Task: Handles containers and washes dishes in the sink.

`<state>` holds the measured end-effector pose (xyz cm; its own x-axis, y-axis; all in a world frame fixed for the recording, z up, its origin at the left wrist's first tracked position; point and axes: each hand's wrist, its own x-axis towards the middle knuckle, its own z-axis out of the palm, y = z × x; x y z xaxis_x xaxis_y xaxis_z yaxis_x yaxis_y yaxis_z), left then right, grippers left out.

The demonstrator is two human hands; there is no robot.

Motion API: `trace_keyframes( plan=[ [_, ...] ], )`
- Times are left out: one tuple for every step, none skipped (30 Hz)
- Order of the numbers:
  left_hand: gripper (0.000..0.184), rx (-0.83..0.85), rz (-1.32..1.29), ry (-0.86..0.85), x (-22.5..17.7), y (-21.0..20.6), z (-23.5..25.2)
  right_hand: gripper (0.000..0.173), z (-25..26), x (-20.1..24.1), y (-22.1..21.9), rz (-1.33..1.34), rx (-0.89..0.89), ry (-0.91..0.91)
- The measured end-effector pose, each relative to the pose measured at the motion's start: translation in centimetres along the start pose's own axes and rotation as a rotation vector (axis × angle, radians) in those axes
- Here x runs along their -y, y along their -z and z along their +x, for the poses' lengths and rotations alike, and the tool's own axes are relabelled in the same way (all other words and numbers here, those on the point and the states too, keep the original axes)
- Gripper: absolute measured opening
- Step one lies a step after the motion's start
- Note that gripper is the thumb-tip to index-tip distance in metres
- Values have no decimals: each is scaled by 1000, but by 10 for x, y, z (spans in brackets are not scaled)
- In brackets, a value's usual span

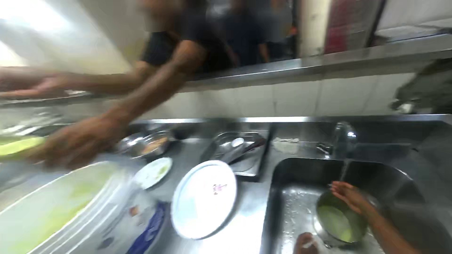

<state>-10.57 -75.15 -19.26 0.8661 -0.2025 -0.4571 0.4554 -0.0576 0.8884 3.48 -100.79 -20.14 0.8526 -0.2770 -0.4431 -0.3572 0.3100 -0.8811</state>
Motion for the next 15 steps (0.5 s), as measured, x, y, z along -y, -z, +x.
trace_keyframes(
  plan=[
    [45,-16,24,10,3,-3,17,26,1,0,0,15,-22,-14],
    [48,-26,74,20,5,-7,34,25,3,-2,-1,13,-40,-42],
    [49,-31,150,15,6,-12,54,25,6,-4,-2,-6,-52,-94],
    [50,-26,234,5,5,-19,75,26,10,-6,-2,-41,-49,-166],
    [51,-8,324,-3,2,-26,95,27,14,-10,-1,-66,-23,-245],
    [51,28,426,-3,-1,-31,114,27,18,-17,0,-59,-3,-315],
    [51,77,548,4,-6,-34,131,24,23,-22,-1,-8,-28,-352],
    [51,133,668,15,-10,-36,146,23,26,-24,-3,89,-99,-359],
    [52,186,754,15,-10,-37,157,23,28,-24,-7,202,-188,-354],
    [53,227,780,11,-9,-38,162,25,29,-21,-13,302,-268,-338],
    [55,260,781,18,-10,-41,164,25,31,-17,-21,332,-323,-309],
    [58,268,778,19,-13,-47,163,29,31,-15,-29,265,-317,-278],
    [58,254,770,6,-13,-53,163,34,29,-19,-37,78,-251,-256],
    [55,231,757,-13,-12,-56,164,39,23,-26,-45,-179,-122,-264],
    [48,206,745,-29,-11,-59,166,40,17,-31,-51,-405,44,-289]
  ],
)
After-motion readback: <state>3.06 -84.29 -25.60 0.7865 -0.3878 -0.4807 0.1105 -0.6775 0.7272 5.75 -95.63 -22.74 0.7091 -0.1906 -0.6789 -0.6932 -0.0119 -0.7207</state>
